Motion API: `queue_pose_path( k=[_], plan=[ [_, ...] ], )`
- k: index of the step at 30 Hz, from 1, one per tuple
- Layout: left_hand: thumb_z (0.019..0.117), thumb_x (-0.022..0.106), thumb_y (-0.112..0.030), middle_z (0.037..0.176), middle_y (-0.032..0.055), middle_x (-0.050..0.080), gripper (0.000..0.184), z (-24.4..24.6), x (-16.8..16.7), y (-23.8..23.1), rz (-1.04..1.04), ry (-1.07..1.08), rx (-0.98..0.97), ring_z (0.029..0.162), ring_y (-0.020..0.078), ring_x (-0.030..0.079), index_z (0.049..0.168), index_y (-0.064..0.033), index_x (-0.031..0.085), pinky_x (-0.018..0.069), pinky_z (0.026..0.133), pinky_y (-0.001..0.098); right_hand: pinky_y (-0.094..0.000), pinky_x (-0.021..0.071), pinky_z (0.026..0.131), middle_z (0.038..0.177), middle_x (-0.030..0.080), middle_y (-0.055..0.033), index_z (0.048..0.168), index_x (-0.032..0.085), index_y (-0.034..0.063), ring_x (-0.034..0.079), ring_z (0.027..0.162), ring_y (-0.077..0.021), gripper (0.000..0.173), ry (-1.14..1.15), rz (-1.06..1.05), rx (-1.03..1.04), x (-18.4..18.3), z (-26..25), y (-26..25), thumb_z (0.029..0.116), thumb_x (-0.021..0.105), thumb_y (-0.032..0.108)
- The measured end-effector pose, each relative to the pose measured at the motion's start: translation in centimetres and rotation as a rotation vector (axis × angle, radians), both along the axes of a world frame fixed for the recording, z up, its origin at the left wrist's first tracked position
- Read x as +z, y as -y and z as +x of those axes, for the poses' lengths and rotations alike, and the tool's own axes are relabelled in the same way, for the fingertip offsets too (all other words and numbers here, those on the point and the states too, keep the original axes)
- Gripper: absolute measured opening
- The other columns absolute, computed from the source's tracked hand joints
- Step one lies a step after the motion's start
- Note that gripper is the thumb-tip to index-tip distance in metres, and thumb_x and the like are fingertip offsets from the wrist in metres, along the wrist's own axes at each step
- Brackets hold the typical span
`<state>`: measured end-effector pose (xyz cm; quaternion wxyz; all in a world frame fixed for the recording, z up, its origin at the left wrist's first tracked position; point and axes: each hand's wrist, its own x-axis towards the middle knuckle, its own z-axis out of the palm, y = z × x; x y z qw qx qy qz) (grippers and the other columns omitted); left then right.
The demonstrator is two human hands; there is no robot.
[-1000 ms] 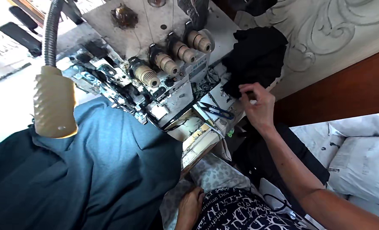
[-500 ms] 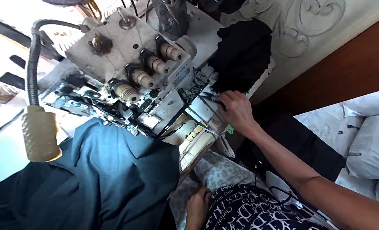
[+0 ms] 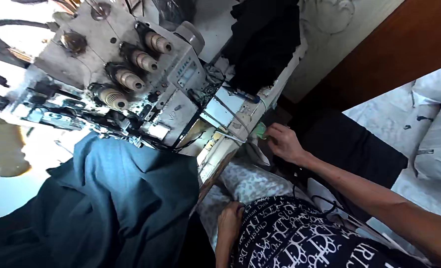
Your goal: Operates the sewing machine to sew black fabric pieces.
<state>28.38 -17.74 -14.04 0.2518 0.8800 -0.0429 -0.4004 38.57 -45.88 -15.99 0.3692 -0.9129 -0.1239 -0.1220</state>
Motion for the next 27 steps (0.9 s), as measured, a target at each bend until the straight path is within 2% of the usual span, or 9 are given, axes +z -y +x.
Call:
queue_pose_path(
  k=[3,6,8,10,11,15,18,23,27],
  plan=[
    [0.1030,0.058,-0.013,0.115,0.0195,0.072,0.024,0.7,0.4,0.5,-0.025,0.021,-0.019,0.109,0.0352,0.069,0.115,0.0011,0.073,0.0508,0.099,0.0550,-0.0527,0.0582,0.077,0.099,0.070,-0.0190,0.100,0.075,-0.0013,0.070,0.087,-0.0338,0.016,-0.312,0.043,-0.012,-1.0,-1.3,0.7,0.0896,0.064,-0.001],
    [0.1024,0.057,-0.010,0.116,0.0201,0.070,0.023,2.1,1.3,2.6,-0.085,0.107,-0.061,0.105,0.0337,0.069,0.115,0.0029,0.072,0.0524,0.096,0.0515,-0.0610,0.0526,0.086,0.107,0.072,-0.0212,0.119,0.073,0.0056,0.069,0.100,-0.0413,0.027,-0.607,-0.217,0.175,-1.5,-1.7,-0.6,0.1017,0.058,0.020],
    [0.1017,0.057,-0.009,0.123,0.0203,0.068,0.024,3.4,1.9,4.7,-0.121,0.184,-0.125,0.108,0.0331,0.069,0.115,0.0043,0.072,0.0534,0.097,0.0492,-0.0649,0.0491,0.092,0.125,0.065,-0.0249,0.125,0.069,0.0048,0.064,0.113,-0.0470,0.032,-0.711,-0.377,0.213,-4.2,-1.6,-1.1,0.1041,0.057,0.025],
    [0.1031,0.055,-0.010,0.135,0.0198,0.064,0.026,5.0,2.2,6.9,-0.136,0.226,-0.196,0.116,0.0326,0.067,0.120,0.0044,0.070,0.0519,0.101,0.0474,-0.0666,0.0446,0.099,0.148,0.052,-0.0241,0.131,0.067,0.0031,0.056,0.125,-0.0488,0.034,-0.794,-0.387,0.175,-6.9,-1.2,-0.8,0.1015,0.062,0.018],
    [0.1039,0.053,-0.010,0.138,0.0196,0.062,0.028,5.7,2.2,8.0,-0.134,0.253,-0.224,0.119,0.0332,0.066,0.122,0.0043,0.069,0.0508,0.103,0.0476,-0.0658,0.0461,0.098,0.149,0.051,-0.0233,0.130,0.066,0.0008,0.058,0.122,-0.0481,0.032,-0.808,-0.340,0.147,-7.4,-1.0,-0.5,0.1007,0.062,0.014],
    [0.1039,0.052,-0.006,0.137,0.0192,0.063,0.029,7.7,0.1,11.1,-0.161,0.419,-0.208,0.114,0.0368,0.068,0.126,0.0028,0.069,0.0532,0.098,0.0517,-0.0644,0.0539,0.086,0.122,0.066,-0.0272,0.113,0.071,-0.0051,0.069,0.098,-0.0461,0.021,-0.627,-0.058,-0.019,-7.0,-2.4,0.5,0.0954,0.068,0.006],
    [0.1047,0.052,-0.009,0.137,0.0222,0.062,0.034,9.1,-1.6,13.1,-0.081,0.438,-0.135,0.107,0.0405,0.069,0.135,0.0011,0.062,0.0543,0.091,0.0569,-0.0611,0.0550,0.087,0.121,0.066,-0.0260,0.117,0.071,-0.0035,0.069,0.098,-0.0431,0.030,-0.566,0.009,-0.090,-5.4,-3.9,1.5,0.0900,0.076,0.008],
    [0.1040,0.056,-0.017,0.127,0.0259,0.066,0.038,10.0,-3.3,14.7,0.154,0.215,-0.134,0.116,0.0444,0.064,0.140,-0.0046,0.058,0.0499,0.096,0.0625,-0.0587,0.0541,0.092,0.126,0.063,-0.0262,0.124,0.068,-0.0024,0.067,0.105,-0.0429,0.033,-0.660,0.007,-0.095,-3.4,-4.6,1.4,0.0920,0.073,0.006],
    [0.1034,0.056,-0.014,0.120,0.0221,0.069,0.026,9.1,-2.1,14.3,0.203,0.091,-0.224,0.118,0.0407,0.063,0.124,-0.0039,0.068,0.0478,0.098,0.0595,-0.0618,0.0549,0.083,0.104,0.071,-0.0244,0.106,0.075,-0.0004,0.069,0.095,-0.0438,0.015,-0.669,-0.083,-0.037,-4.1,-4.0,1.1,0.0940,0.068,0.005]
  ],
)
